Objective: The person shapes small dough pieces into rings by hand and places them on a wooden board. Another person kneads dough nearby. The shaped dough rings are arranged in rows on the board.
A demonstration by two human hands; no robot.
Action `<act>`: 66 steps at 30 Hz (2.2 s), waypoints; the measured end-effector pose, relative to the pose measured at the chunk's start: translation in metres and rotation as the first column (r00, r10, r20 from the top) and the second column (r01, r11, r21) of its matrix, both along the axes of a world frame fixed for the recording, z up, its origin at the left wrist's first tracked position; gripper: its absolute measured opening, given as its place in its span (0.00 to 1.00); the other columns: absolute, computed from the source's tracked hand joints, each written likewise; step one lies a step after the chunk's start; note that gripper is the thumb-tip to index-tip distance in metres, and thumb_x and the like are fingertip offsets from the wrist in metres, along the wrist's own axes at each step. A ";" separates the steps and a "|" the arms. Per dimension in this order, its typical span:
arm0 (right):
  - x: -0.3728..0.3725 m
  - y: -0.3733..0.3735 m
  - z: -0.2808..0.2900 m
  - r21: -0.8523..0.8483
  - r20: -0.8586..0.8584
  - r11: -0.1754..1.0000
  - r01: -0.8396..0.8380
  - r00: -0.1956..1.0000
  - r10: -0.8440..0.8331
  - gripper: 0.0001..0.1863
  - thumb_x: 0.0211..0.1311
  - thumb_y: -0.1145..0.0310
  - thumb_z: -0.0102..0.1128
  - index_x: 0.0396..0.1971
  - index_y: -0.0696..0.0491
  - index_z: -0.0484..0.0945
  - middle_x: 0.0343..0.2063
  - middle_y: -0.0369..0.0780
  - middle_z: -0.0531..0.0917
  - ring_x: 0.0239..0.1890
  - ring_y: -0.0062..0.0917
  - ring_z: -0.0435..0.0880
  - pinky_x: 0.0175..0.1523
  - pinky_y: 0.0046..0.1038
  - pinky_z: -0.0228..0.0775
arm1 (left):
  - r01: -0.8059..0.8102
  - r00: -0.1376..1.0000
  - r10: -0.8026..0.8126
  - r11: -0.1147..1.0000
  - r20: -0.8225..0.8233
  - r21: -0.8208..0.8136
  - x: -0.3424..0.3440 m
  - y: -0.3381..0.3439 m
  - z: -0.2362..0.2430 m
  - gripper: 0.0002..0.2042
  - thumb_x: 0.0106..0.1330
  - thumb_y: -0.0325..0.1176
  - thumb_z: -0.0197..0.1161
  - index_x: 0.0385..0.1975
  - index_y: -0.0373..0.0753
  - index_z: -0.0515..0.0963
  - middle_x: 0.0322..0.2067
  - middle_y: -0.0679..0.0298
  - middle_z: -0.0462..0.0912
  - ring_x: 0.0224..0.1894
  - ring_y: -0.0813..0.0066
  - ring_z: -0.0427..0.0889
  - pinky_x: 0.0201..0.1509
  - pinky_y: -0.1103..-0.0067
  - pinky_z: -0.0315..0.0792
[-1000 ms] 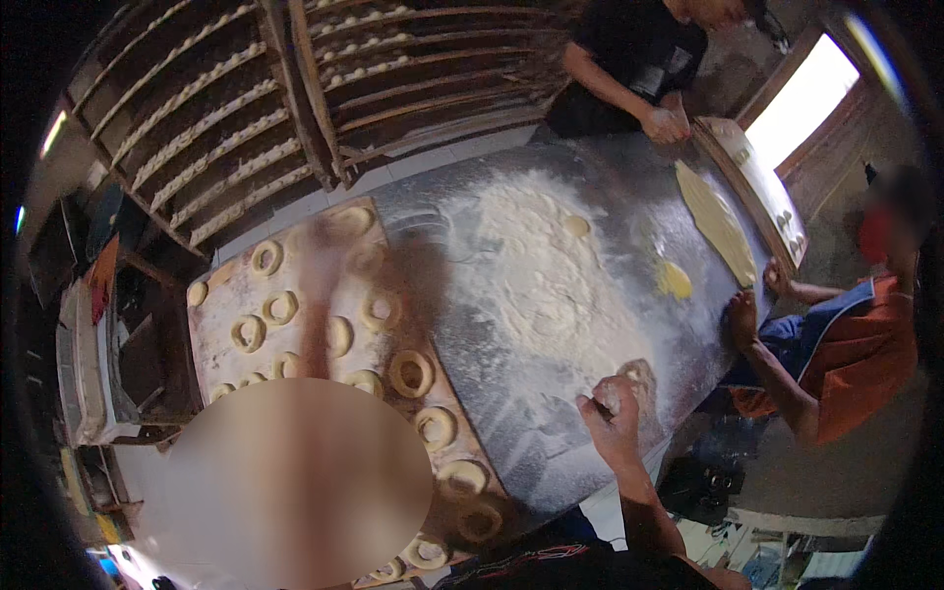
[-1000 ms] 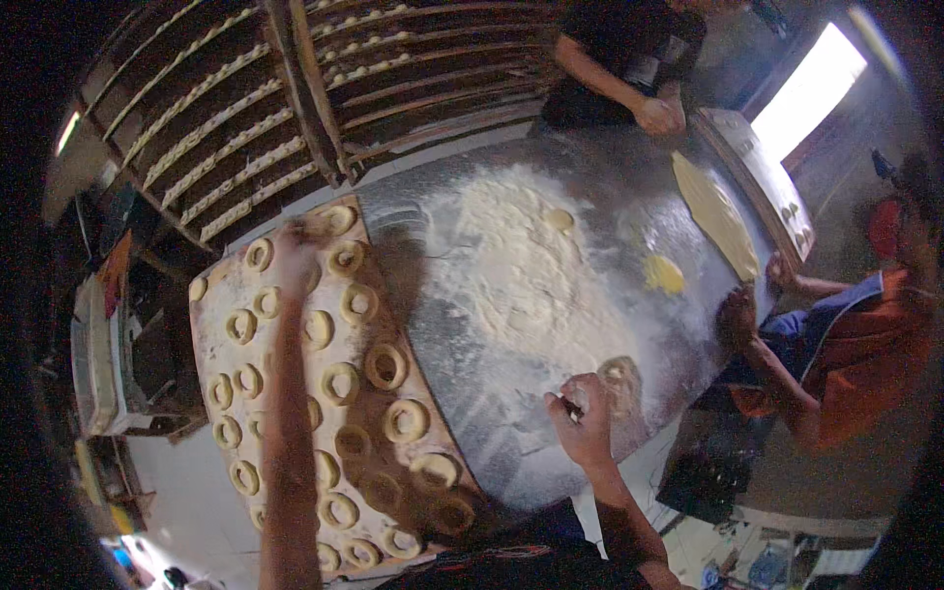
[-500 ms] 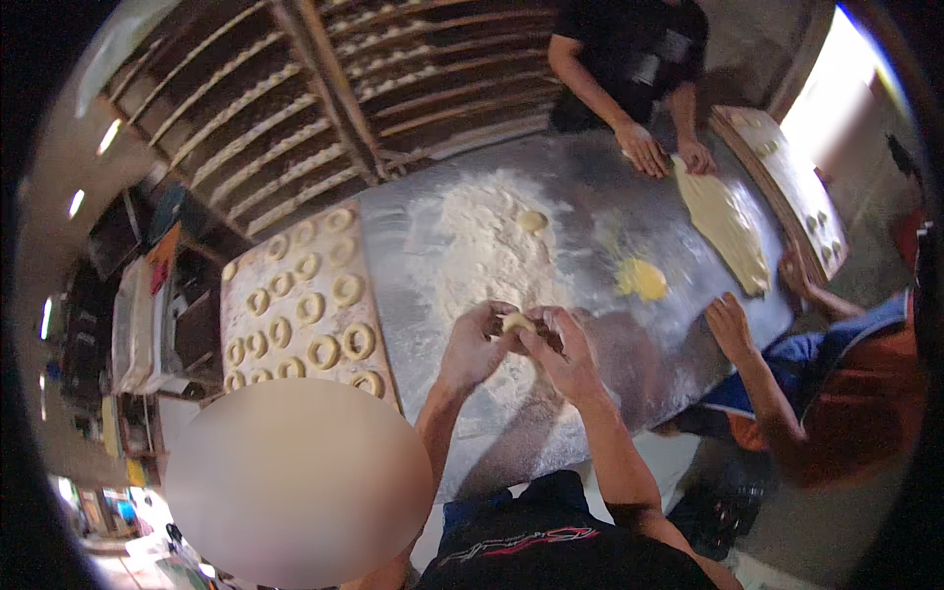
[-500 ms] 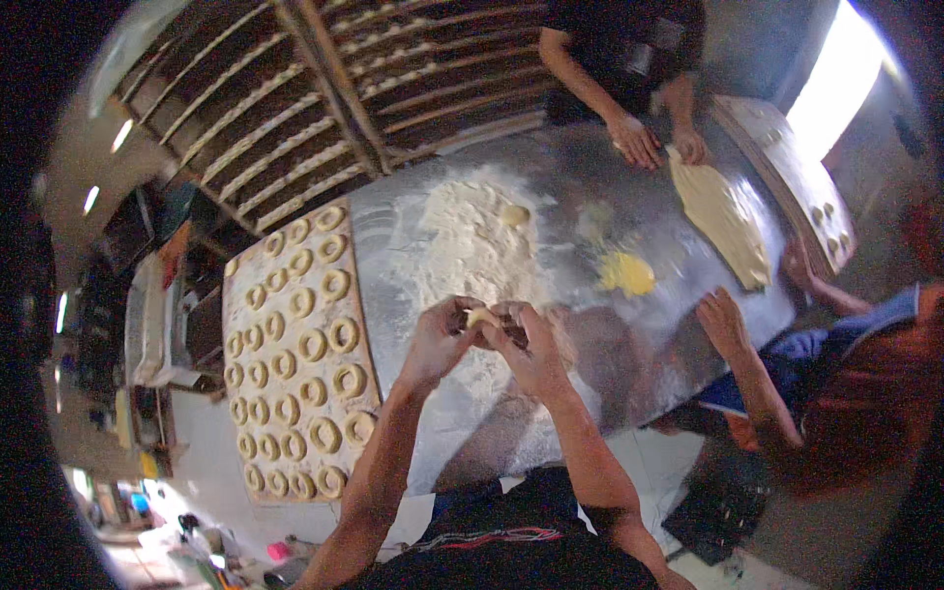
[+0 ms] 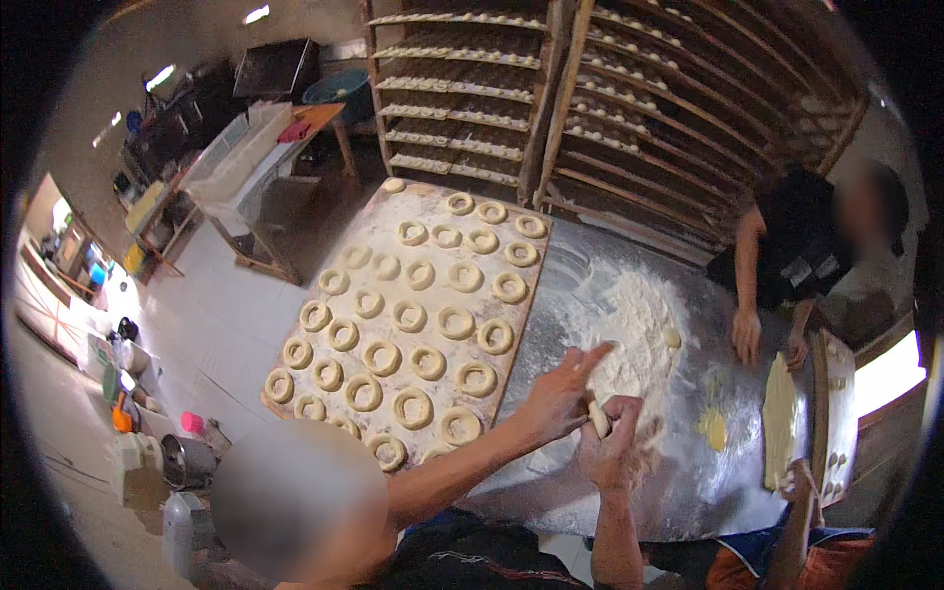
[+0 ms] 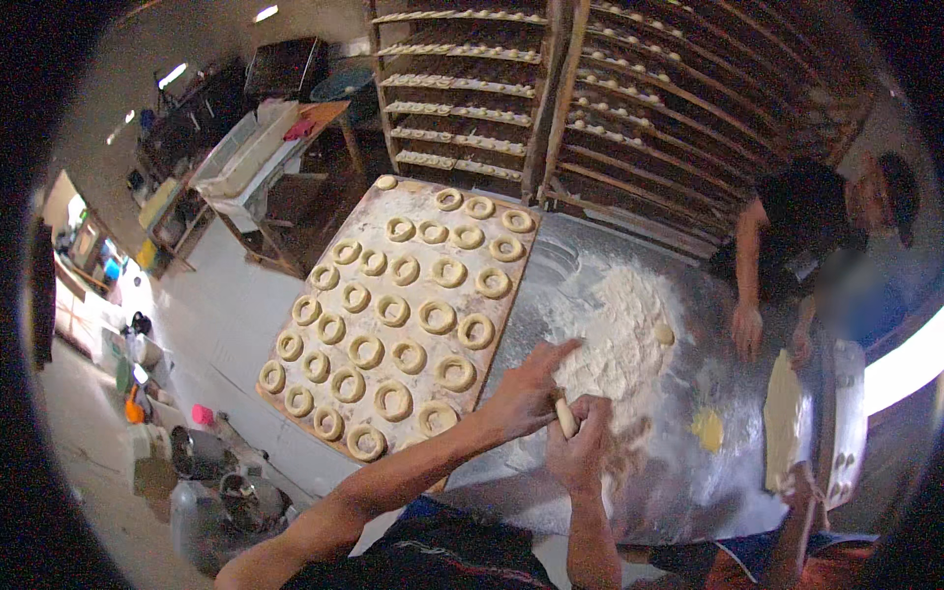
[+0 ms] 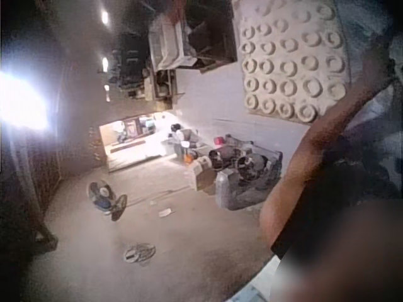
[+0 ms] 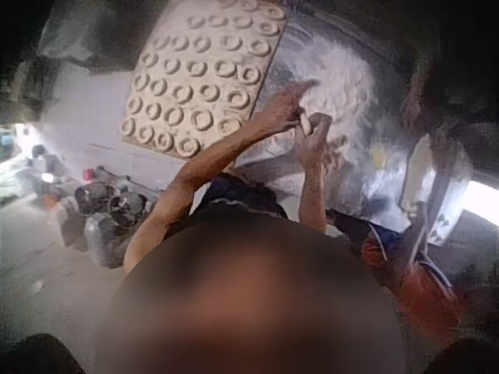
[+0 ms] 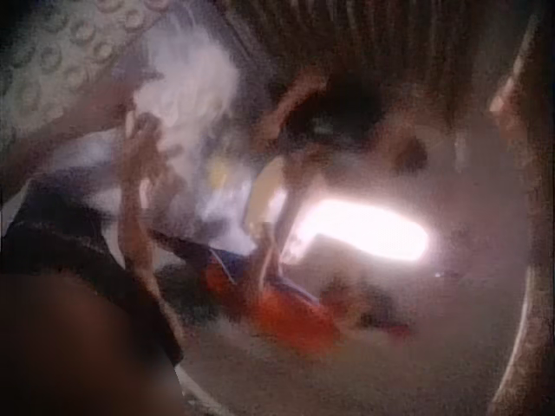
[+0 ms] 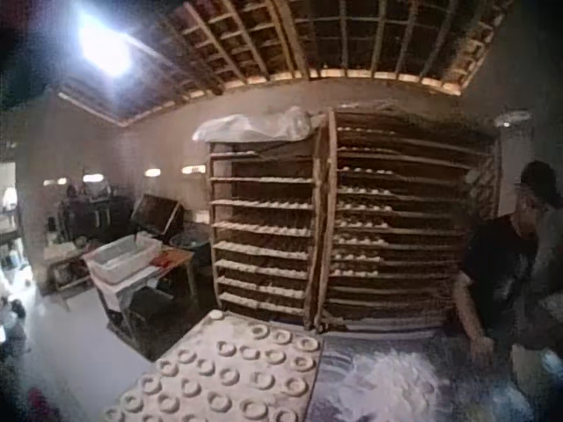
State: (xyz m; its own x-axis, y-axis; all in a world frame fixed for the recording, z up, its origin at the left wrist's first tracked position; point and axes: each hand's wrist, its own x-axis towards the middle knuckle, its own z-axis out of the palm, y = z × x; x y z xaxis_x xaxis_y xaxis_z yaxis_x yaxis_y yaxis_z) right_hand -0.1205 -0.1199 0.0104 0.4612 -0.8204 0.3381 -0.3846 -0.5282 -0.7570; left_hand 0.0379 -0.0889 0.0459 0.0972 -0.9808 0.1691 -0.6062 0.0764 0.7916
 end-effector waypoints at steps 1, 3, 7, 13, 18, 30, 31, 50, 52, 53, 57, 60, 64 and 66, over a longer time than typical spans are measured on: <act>0.011 -0.001 -0.002 -0.022 0.050 0.999 0.040 0.998 -0.039 0.21 0.47 0.82 0.55 0.40 0.55 0.58 0.28 0.39 0.65 0.30 0.29 0.67 0.41 0.32 0.65 | 0.046 0.995 -0.044 0.999 0.091 -0.022 0.009 -0.002 -0.005 0.44 0.51 0.28 0.64 0.69 0.50 0.46 0.32 0.49 0.79 0.36 0.54 0.81 0.40 0.65 0.74; 0.034 -0.006 -0.002 -0.087 0.138 0.993 0.077 0.988 -0.064 0.20 0.46 0.85 0.51 0.39 0.54 0.58 0.26 0.37 0.60 0.28 0.24 0.59 0.43 0.28 0.62 | 0.112 0.993 -0.111 0.993 -0.044 0.024 0.030 -0.003 -0.016 0.45 0.53 0.29 0.64 0.70 0.51 0.45 0.35 0.47 0.79 0.38 0.52 0.81 0.41 0.63 0.75; 0.052 -0.007 0.017 0.277 -0.476 0.941 0.196 0.878 -0.043 0.23 0.55 0.72 0.60 0.43 0.52 0.55 0.37 0.43 0.73 0.41 0.31 0.76 0.46 0.39 0.67 | 0.342 0.772 -0.211 0.933 -0.599 0.112 0.059 0.007 -0.035 0.40 0.59 0.30 0.61 0.69 0.49 0.46 0.31 0.55 0.79 0.32 0.62 0.79 0.40 0.70 0.74; 0.059 0.031 0.009 0.517 0.545 0.766 -0.382 0.837 0.050 0.28 0.47 0.78 0.57 0.45 0.47 0.54 0.33 0.38 0.65 0.33 0.20 0.65 0.37 0.21 0.63 | -0.518 0.504 0.430 0.845 -0.750 0.136 0.026 0.019 -0.051 0.28 0.70 0.30 0.48 0.68 0.41 0.46 0.32 0.63 0.75 0.26 0.75 0.74 0.29 0.78 0.71; 0.040 0.042 -0.004 0.634 0.578 0.640 -0.434 0.816 -0.020 0.32 0.37 0.83 0.53 0.43 0.42 0.54 0.31 0.36 0.64 0.31 0.19 0.66 0.36 0.18 0.61 | -0.534 0.731 0.381 0.836 -0.566 -0.126 -0.008 0.034 -0.052 0.25 0.72 0.26 0.40 0.68 0.43 0.46 0.31 0.62 0.73 0.24 0.78 0.69 0.25 0.80 0.68; 0.031 0.045 -0.003 0.541 0.808 0.367 -0.757 0.589 0.022 0.21 0.56 0.64 0.52 0.45 0.43 0.53 0.29 0.38 0.68 0.28 0.24 0.71 0.35 0.26 0.66 | -0.511 0.303 0.369 0.841 -0.879 0.177 -0.009 0.063 -0.047 0.23 0.73 0.33 0.43 0.67 0.44 0.51 0.33 0.58 0.76 0.26 0.69 0.74 0.26 0.76 0.71; 0.037 0.044 -0.002 0.562 0.800 0.367 -0.742 0.599 -0.014 0.21 0.56 0.64 0.52 0.45 0.43 0.53 0.29 0.37 0.68 0.27 0.24 0.70 0.34 0.25 0.65 | -0.357 0.032 0.259 0.905 -0.965 0.231 0.002 0.060 -0.044 0.24 0.74 0.36 0.41 0.67 0.44 0.49 0.35 0.57 0.76 0.26 0.71 0.75 0.25 0.77 0.71; 0.322 -0.007 -0.013 0.756 0.480 0.495 -0.429 0.877 0.027 0.24 0.68 0.45 0.40 0.52 0.50 0.60 0.43 0.35 0.66 0.44 0.20 0.66 0.47 0.27 0.63 | -0.574 0.626 0.391 0.817 -0.675 -0.059 0.274 0.018 -0.045 0.24 0.73 0.33 0.45 0.67 0.37 0.53 0.28 0.65 0.70 0.25 0.78 0.65 0.29 0.80 0.66; 0.361 -0.015 -0.009 0.478 0.458 0.742 -0.469 0.855 0.245 0.22 0.69 0.48 0.41 0.52 0.49 0.60 0.43 0.35 0.66 0.44 0.20 0.67 0.47 0.27 0.66 | -0.425 0.889 0.293 0.816 -0.353 -0.393 0.298 0.012 -0.045 0.22 0.71 0.28 0.46 0.64 0.36 0.58 0.27 0.63 0.70 0.26 0.77 0.66 0.29 0.80 0.66; 0.368 -0.022 -0.006 0.585 0.508 0.632 -0.508 0.837 0.203 0.20 0.69 0.51 0.43 0.52 0.48 0.59 0.41 0.35 0.67 0.42 0.20 0.68 0.45 0.26 0.66 | -0.252 0.965 0.254 0.813 -0.068 -0.525 0.310 0.011 -0.046 0.20 0.70 0.26 0.46 0.63 0.36 0.61 0.26 0.63 0.70 0.26 0.77 0.67 0.30 0.79 0.66; 0.408 -0.063 -0.001 0.607 0.418 0.634 -0.478 0.872 0.257 0.20 0.68 0.56 0.47 0.54 0.46 0.56 0.43 0.38 0.68 0.44 0.21 0.70 0.44 0.26 0.67 | -0.437 0.898 0.389 0.740 -0.203 -0.512 0.360 -0.020 -0.059 0.16 0.69 0.27 0.47 0.56 0.37 0.67 0.28 0.55 0.74 0.24 0.66 0.75 0.29 0.72 0.70; 0.456 -0.098 -0.013 0.560 0.412 0.722 -0.406 0.893 0.182 0.17 0.67 0.59 0.44 0.53 0.43 0.58 0.40 0.35 0.67 0.31 0.18 0.68 0.32 0.22 0.67 | -0.597 0.758 0.437 0.764 -0.484 -0.245 0.396 -0.072 -0.073 0.19 0.75 0.42 0.38 0.55 0.35 0.67 0.24 0.55 0.74 0.29 0.66 0.76 0.35 0.70 0.70; 0.510 -0.165 -0.036 0.245 0.151 0.970 0.002 0.988 -0.040 0.18 0.66 0.58 0.45 0.53 0.45 0.58 0.39 0.43 0.74 0.33 0.31 0.76 0.35 0.33 0.71 | -0.576 0.814 0.504 0.764 -0.290 -0.291 0.455 -0.132 -0.084 0.20 0.75 0.41 0.37 0.60 0.37 0.64 0.41 0.52 0.76 0.40 0.58 0.78 0.44 0.69 0.70; 0.510 -0.196 -0.043 -0.035 0.064 0.983 0.179 0.982 -0.177 0.18 0.65 0.59 0.47 0.52 0.46 0.58 0.38 0.48 0.76 0.37 0.41 0.79 0.39 0.39 0.71 | -0.632 0.733 0.662 0.578 -0.156 -0.516 0.493 -0.127 -0.084 0.21 0.75 0.41 0.37 0.63 0.38 0.60 0.52 0.53 0.72 0.49 0.59 0.76 0.51 0.71 0.69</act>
